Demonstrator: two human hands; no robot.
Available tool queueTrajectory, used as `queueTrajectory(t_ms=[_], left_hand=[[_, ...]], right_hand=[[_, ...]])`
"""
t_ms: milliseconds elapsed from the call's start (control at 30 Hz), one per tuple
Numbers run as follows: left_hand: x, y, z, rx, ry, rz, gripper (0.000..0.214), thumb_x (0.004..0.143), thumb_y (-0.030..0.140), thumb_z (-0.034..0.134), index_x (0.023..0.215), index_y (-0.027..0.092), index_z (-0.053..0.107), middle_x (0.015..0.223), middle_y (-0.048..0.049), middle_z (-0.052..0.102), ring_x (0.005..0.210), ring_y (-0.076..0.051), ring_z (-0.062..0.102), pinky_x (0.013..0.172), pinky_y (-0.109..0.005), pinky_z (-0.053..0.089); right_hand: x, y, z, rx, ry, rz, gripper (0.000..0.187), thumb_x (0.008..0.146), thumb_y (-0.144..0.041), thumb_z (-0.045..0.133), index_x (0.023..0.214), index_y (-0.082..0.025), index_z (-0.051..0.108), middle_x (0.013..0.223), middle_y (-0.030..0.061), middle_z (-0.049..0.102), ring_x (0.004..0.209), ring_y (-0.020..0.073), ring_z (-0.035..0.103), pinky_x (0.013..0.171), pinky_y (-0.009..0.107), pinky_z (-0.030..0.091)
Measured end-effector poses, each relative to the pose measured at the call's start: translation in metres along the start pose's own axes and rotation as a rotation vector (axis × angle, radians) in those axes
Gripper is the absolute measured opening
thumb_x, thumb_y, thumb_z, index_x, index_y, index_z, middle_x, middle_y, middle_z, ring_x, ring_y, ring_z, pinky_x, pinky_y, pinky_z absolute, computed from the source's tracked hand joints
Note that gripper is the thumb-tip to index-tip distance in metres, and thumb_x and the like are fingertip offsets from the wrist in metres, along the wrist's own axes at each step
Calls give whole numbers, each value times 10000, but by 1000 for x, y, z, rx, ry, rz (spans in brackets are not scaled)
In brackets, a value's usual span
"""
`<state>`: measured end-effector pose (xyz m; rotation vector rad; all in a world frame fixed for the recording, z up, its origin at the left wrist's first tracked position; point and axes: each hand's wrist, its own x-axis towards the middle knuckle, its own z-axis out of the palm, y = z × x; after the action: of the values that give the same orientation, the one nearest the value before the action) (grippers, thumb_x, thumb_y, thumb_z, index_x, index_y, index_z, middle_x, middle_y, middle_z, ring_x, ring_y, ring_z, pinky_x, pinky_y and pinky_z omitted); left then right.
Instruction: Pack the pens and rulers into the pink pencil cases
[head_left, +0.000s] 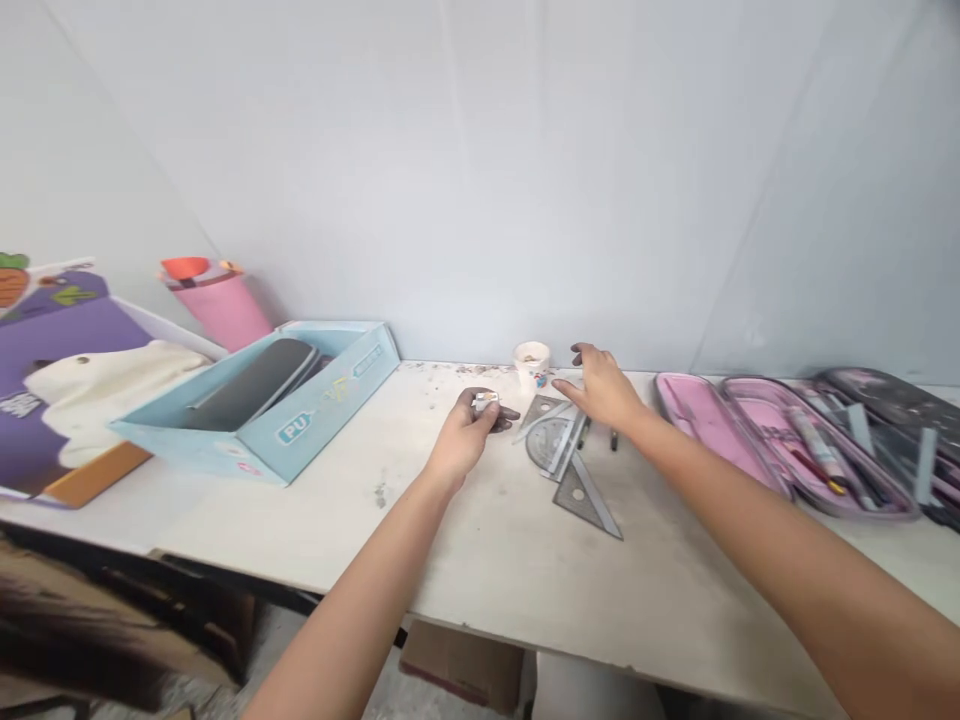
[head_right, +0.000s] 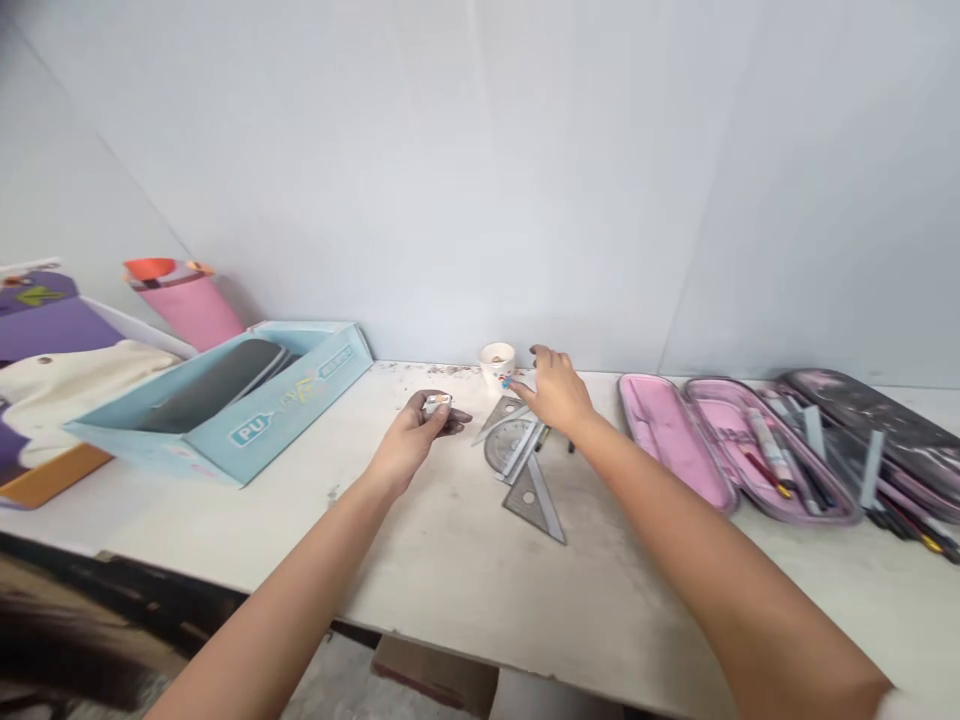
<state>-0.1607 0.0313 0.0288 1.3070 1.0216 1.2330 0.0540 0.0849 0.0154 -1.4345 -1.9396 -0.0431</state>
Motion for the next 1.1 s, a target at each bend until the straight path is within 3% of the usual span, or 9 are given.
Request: queueTrajectory(t_ms=[133, 267, 367, 467, 667, 800, 867, 1000, 1100], left_hand=[[-5, -3, -33, 17, 36, -10, 291, 758, 337, 625, 919, 170, 450, 749, -41, 695, 659, -113, 614, 740, -285, 453], [-6, -2, -56, 79, 39, -28, 237, 784, 325, 592, 899, 175, 450, 762, -56, 692, 675, -122, 610, 749, -299, 455], [-2, 7, -69, 148, 13, -23, 219, 802, 325, 562, 919, 180, 445, 753, -61, 688, 688, -140, 615, 746, -314, 458], [4, 23, -80, 311, -2, 49, 204, 822, 333, 521, 948, 193, 446, 727, -43, 673, 700, -160, 619, 731, -317, 456], [13, 48, -84, 1105, 109, 234, 231, 854, 322, 428, 1041, 188, 450, 732, -72, 647, 718, -233, 619, 669, -327, 426], [18, 49, -80, 1601, -95, 81, 268, 865, 318, 370, 1078, 169, 433, 835, -131, 664, 791, -282, 632, 680, -363, 434], [20, 52, -79, 1699, -161, 52, 282, 871, 335, 351, 1088, 172, 427, 861, -133, 669, 823, -287, 634, 693, -363, 437], [23, 61, -74, 1752, -59, 128, 337, 897, 347, 262, 1149, 161, 386, 895, -139, 668, 858, -293, 634, 697, -364, 437], [25, 63, -69, 1805, -170, 73, 326, 866, 325, 329, 1119, 143, 426, 879, -153, 668, 846, -304, 636, 693, -366, 435]], right_hand=[[31, -13, 54, 265, -39, 225, 911, 628, -507, 652, 1317, -89, 226, 1230, 217, 470, 1145, 302, 450, 933, 417, 358], [45, -23, 79, 378, -91, 372, 940, 612, -469, 662, 1308, -51, 187, 1261, 265, 434, 1162, 303, 453, 953, 393, 353], [43, -43, 79, 428, -113, 321, 848, 653, -436, 628, 1302, -97, 200, 1164, 207, 525, 1059, 273, 537, 893, 374, 400], [30, -71, 74, 477, -151, 140, 764, 668, -406, 615, 1286, -177, 228, 1147, 140, 540, 996, 246, 567, 844, 362, 427], [1, -109, 77, 508, -219, 15, 584, 691, -420, 593, 1156, -194, 321, 1096, 109, 541, 917, 221, 577, 758, 334, 441], [-4, -112, 83, 500, -254, 76, 577, 690, -455, 587, 1137, -196, 329, 986, 75, 561, 755, 184, 587, 671, 311, 437], [-5, -111, 84, 491, -251, 87, 567, 691, -463, 581, 1128, -199, 335, 962, 64, 562, 737, 180, 582, 651, 303, 431], [-5, -110, 84, 481, -230, 82, 548, 693, -470, 572, 1116, -207, 344, 980, 63, 567, 756, 181, 581, 644, 295, 427], [-6, -111, 84, 474, -213, 78, 549, 694, -484, 568, 1115, -209, 347, 1006, 67, 571, 761, 181, 585, 648, 296, 427]])
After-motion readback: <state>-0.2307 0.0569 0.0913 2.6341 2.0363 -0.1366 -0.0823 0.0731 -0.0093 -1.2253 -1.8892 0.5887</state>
